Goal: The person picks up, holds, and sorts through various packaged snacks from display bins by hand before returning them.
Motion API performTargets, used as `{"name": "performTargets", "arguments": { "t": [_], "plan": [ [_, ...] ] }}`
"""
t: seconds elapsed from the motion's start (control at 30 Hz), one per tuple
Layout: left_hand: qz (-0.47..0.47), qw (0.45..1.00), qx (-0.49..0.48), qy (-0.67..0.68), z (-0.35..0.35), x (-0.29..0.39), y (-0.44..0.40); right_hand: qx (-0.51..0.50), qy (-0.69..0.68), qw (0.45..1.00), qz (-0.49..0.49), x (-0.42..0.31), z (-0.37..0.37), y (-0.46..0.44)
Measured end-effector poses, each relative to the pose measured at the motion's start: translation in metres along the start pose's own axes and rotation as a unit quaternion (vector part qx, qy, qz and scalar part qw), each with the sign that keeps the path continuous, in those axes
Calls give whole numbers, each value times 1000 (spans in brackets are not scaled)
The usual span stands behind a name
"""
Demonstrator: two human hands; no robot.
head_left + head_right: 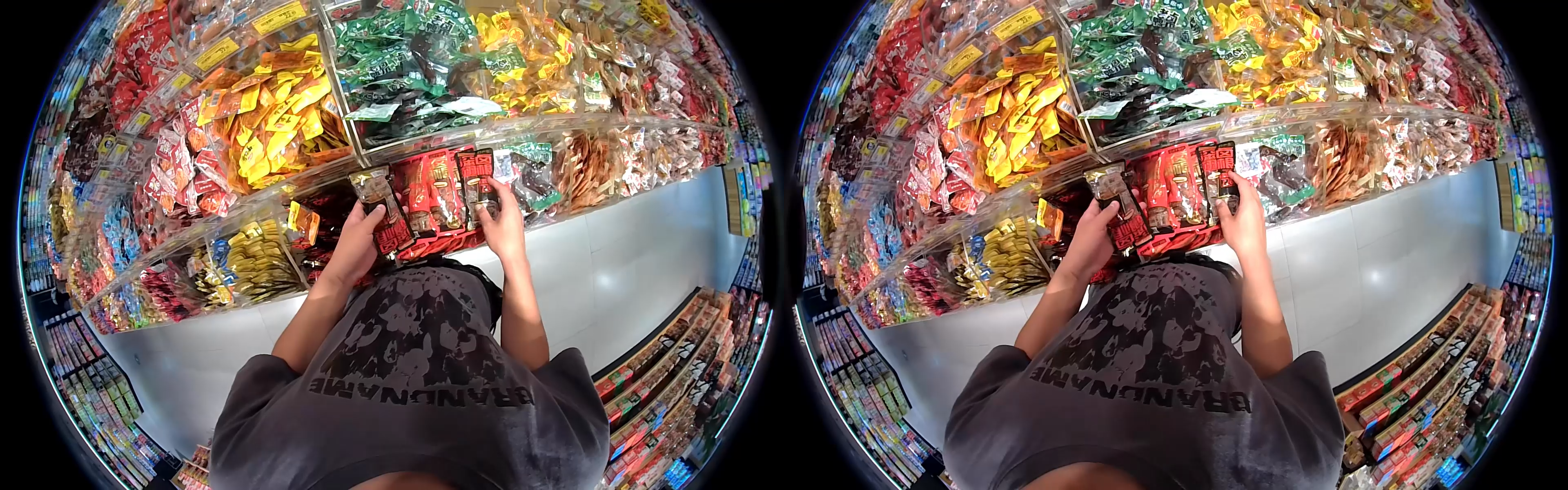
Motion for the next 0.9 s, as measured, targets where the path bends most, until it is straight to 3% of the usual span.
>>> {"name": "performTargets", "arguments": {
  "t": [0.27, 0.33, 0.43, 0.9],
  "plan": [
    [-22, 999, 24, 16, 4, -4, 1, -43, 28, 999, -2, 23, -3, -15],
    [-26, 999, 31, 14, 3, -2, 2, -37, 29, 998, -41, 27, -4, -16],
    [-8, 1000, 23, 18, 2, 0, 4, -47, 28, 999, -2, 24, -5, -19],
    [-24, 999, -9, -40, 10, -13, 10, 1, -35, 999, -13, 37, 2, -19]
  ]
}}
Point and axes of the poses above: each hand's wrist, its own y-axis away from the middle knuckle, its own z-axis out of the palm, x = y × z, the point moved 1 cm from there along -y, towards the middle knuckle, and after that the axes turned 4 degrees about -y, right-handed, at the moved point
